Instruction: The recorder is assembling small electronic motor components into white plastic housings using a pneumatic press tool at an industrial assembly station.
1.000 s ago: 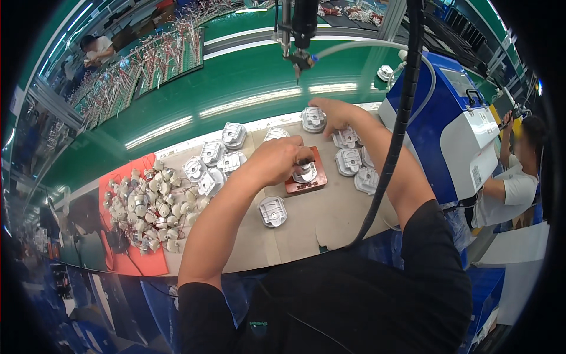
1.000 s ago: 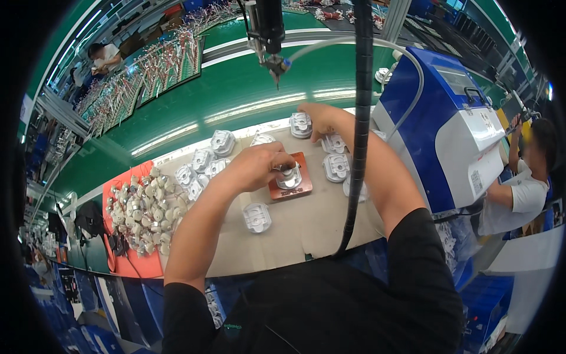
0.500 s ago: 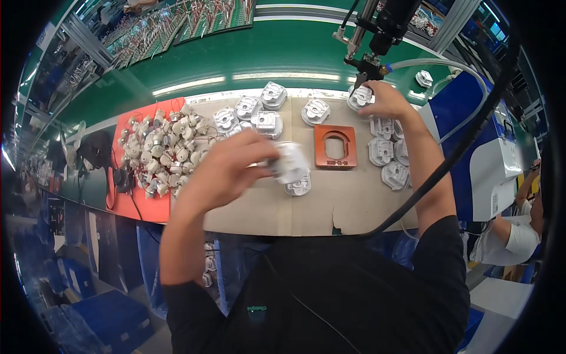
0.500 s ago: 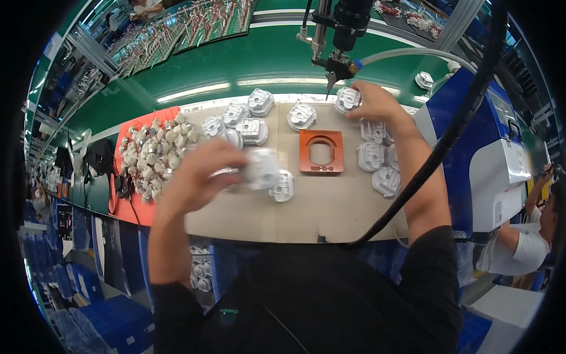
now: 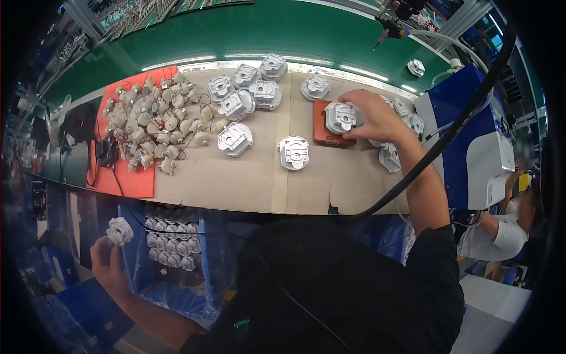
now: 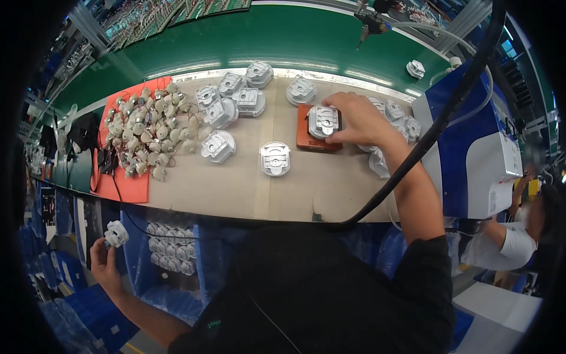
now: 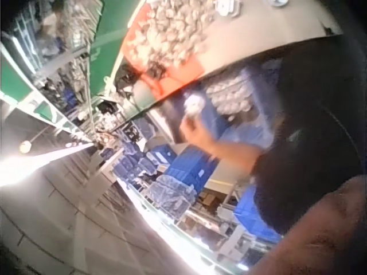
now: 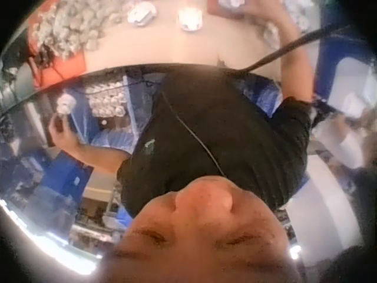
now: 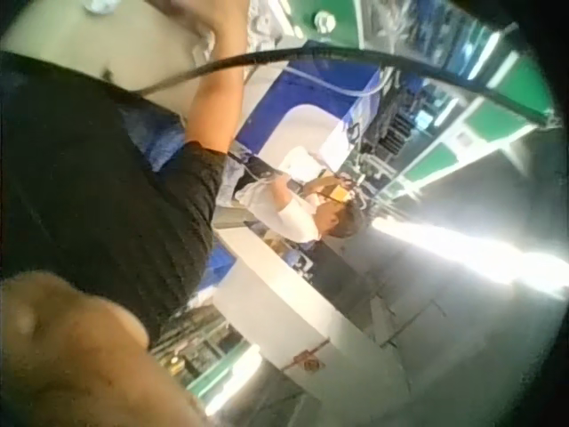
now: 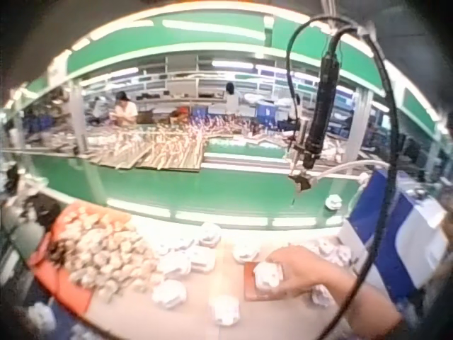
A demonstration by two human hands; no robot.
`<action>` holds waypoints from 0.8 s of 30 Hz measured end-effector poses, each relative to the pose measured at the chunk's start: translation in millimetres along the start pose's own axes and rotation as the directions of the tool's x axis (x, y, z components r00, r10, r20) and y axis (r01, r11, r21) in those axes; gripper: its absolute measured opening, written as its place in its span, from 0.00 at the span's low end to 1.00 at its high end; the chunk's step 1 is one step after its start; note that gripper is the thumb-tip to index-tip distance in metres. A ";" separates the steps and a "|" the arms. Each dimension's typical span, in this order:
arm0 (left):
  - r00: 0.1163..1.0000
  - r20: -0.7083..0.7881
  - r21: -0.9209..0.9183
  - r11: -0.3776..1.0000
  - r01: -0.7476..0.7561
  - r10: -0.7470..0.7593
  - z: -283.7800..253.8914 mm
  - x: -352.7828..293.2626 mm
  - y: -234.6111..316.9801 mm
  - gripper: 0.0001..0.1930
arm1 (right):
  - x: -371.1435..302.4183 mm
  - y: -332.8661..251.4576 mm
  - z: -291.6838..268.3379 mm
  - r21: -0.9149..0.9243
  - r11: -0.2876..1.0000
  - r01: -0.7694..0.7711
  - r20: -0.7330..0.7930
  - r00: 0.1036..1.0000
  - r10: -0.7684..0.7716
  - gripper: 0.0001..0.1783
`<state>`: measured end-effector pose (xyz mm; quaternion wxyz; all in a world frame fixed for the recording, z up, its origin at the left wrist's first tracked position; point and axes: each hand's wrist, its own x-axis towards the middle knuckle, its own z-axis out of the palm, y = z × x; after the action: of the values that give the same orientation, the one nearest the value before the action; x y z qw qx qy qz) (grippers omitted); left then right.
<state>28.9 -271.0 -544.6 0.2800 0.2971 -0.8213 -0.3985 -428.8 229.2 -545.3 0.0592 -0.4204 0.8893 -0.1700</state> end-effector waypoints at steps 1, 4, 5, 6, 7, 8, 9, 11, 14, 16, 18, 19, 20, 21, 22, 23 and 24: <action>0.999 0.011 0.039 0.998 0.047 -0.048 -3.2 -2.0 -22.8 0.16 | 2.8 -4.5 2.0 -0.007 1.000 -0.008 0.033 0.999 0.009 0.40; 0.989 -0.044 0.194 0.969 0.150 -0.144 -16.7 -14.5 -77.9 0.17 | 15.3 -5.1 13.0 -0.027 0.999 0.040 0.088 0.995 -0.038 0.40; 0.985 -0.057 0.230 0.958 0.171 -0.162 -34.0 -20.9 -104.9 0.19 | 18.6 5.1 19.5 0.001 0.994 0.113 0.076 0.991 -0.113 0.43; 0.982 -0.083 0.263 0.947 0.185 -0.169 -36.8 -31.2 -115.4 0.20 | 21.1 -11.0 19.0 0.029 0.996 0.081 0.070 0.994 -0.082 0.46; 0.969 -0.119 0.163 0.958 0.236 -0.219 -28.9 -32.3 -127.0 0.21 | 18.1 -13.6 10.7 0.028 1.000 -0.010 0.101 0.995 0.008 0.47; 0.968 -0.091 0.301 0.920 0.251 -0.234 -17.1 -22.9 -125.1 0.20 | 11.1 -1.7 5.7 -0.029 1.000 0.009 0.112 0.994 -0.005 0.46; 0.964 -0.115 0.306 0.914 0.265 -0.241 -4.4 -20.3 -121.8 0.20 | 8.5 0.0 2.7 -0.050 0.997 -0.062 0.161 0.984 0.069 0.44; 0.982 -0.082 0.402 0.896 0.186 -0.167 10.3 -15.1 -135.2 0.18 | -1.8 -0.9 -1.4 0.033 0.999 -0.031 0.102 0.994 0.027 0.42; 0.944 -0.108 0.332 0.883 0.331 -0.312 15.8 -32.2 -154.7 0.18 | 13.6 0.3 7.9 0.040 0.992 -0.117 0.194 0.975 0.107 0.44; 0.914 -0.112 0.353 0.844 0.402 -0.389 14.3 -49.3 -186.5 0.18 | 18.5 2.0 11.3 0.013 0.986 -0.166 0.249 0.956 0.157 0.45; 0.911 -0.127 0.481 0.778 0.403 -0.393 9.8 -69.1 -223.1 0.19 | 20.2 10.0 16.3 -0.026 0.989 -0.144 0.232 0.962 0.146 0.45; 0.857 -0.180 0.369 0.774 0.514 -0.483 16.7 -75.8 -237.5 0.19 | 18.5 16.1 12.3 0.009 0.994 -0.109 0.228 0.968 0.104 0.46; 0.850 -0.187 0.365 0.768 0.526 -0.493 17.5 -86.8 -249.2 0.19 | 17.3 18.5 9.0 0.006 0.995 -0.098 0.238 0.967 0.094 0.46; 0.817 -0.195 0.399 0.717 0.572 -0.543 19.0 -96.1 -251.8 0.19 | 16.6 16.7 6.2 -0.002 0.992 -0.124 0.244 0.962 0.121 0.46; 0.780 -0.204 0.432 0.661 0.614 -0.591 20.6 -106.2 -254.0 0.19 | 17.9 14.5 4.8 -0.011 0.989 -0.150 0.250 0.957 0.148 0.47; 0.765 -0.216 0.401 0.660 0.636 -0.606 23.4 -116.8 -256.2 0.18 | 19.5 11.9 5.0 -0.055 0.990 -0.127 0.233 0.963 0.137 0.46; 0.754 -0.220 0.401 0.648 0.648 -0.618 24.2 -128.1 -254.5 0.18 | 21.2 9.8 6.3 -0.055 0.991 -0.120 0.248 0.960 0.130 0.46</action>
<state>164.8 -296.8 -794.8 0.0718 0.6341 -0.7253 -0.2582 -447.9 217.1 -553.9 0.1735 -0.3827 0.9026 -0.0935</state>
